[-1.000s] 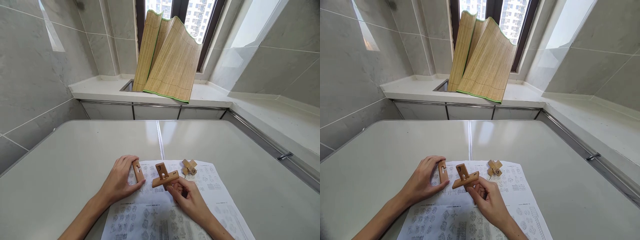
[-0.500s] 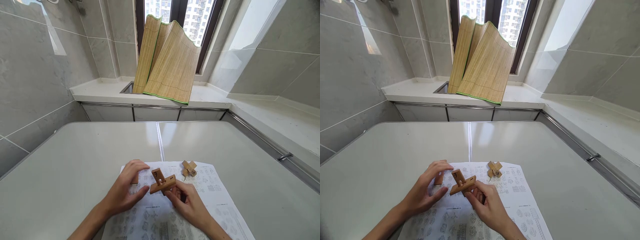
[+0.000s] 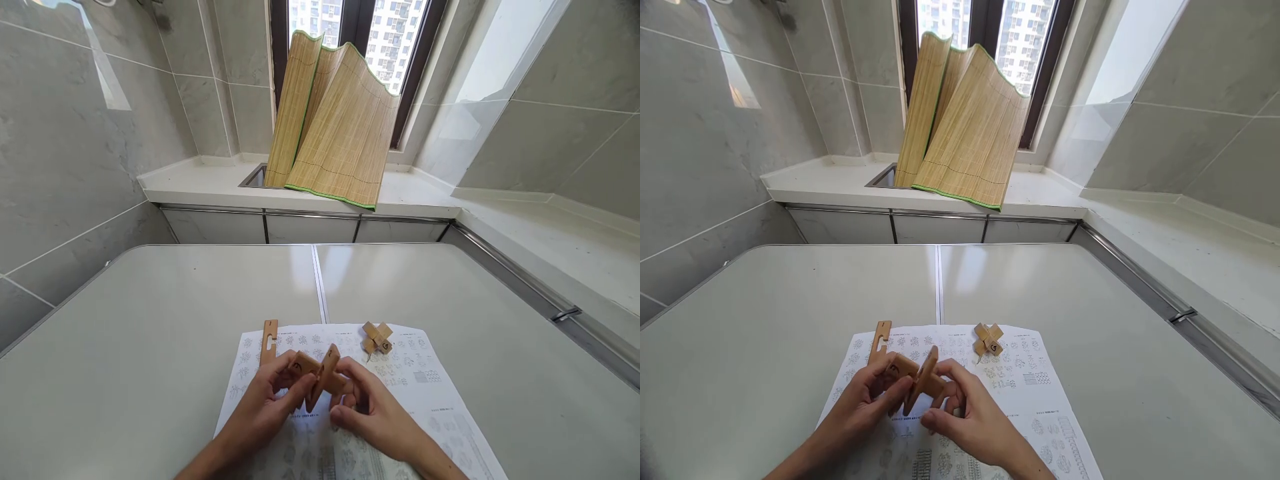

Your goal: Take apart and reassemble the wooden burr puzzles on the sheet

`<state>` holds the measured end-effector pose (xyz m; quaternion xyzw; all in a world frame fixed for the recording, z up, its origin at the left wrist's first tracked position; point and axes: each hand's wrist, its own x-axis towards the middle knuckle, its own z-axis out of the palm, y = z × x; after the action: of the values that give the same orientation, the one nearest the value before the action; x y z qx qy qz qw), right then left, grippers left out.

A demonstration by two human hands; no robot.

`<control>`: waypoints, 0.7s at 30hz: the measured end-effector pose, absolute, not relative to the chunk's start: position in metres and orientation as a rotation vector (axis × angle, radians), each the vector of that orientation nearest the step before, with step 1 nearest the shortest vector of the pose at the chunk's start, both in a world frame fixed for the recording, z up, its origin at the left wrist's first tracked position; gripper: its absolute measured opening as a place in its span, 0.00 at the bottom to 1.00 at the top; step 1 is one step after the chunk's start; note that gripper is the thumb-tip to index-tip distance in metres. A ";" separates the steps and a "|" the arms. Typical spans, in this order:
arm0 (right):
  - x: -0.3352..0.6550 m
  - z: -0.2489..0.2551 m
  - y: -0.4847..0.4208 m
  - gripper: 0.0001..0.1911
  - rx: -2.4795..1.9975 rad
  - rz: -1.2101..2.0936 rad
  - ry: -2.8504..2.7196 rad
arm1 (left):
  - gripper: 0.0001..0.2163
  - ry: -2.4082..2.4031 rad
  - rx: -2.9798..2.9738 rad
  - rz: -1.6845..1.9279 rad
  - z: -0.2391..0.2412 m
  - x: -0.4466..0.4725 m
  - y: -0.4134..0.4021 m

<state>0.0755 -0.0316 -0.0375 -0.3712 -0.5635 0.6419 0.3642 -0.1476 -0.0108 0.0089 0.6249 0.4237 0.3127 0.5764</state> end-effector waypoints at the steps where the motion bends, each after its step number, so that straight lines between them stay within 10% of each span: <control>1: 0.076 -0.040 -0.031 0.29 -0.913 1.704 -1.396 | 0.18 0.960 1.401 0.716 0.009 -0.147 -0.011; 21: 0.077 -0.052 -0.022 0.32 -0.587 1.993 -1.036 | 0.21 0.741 1.084 0.670 -0.015 -0.144 -0.014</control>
<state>0.0773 -0.0221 -0.0519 -0.2317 -0.4094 0.7874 0.3985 -0.1436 -0.0140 -0.0150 0.4941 0.3380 0.3054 0.7406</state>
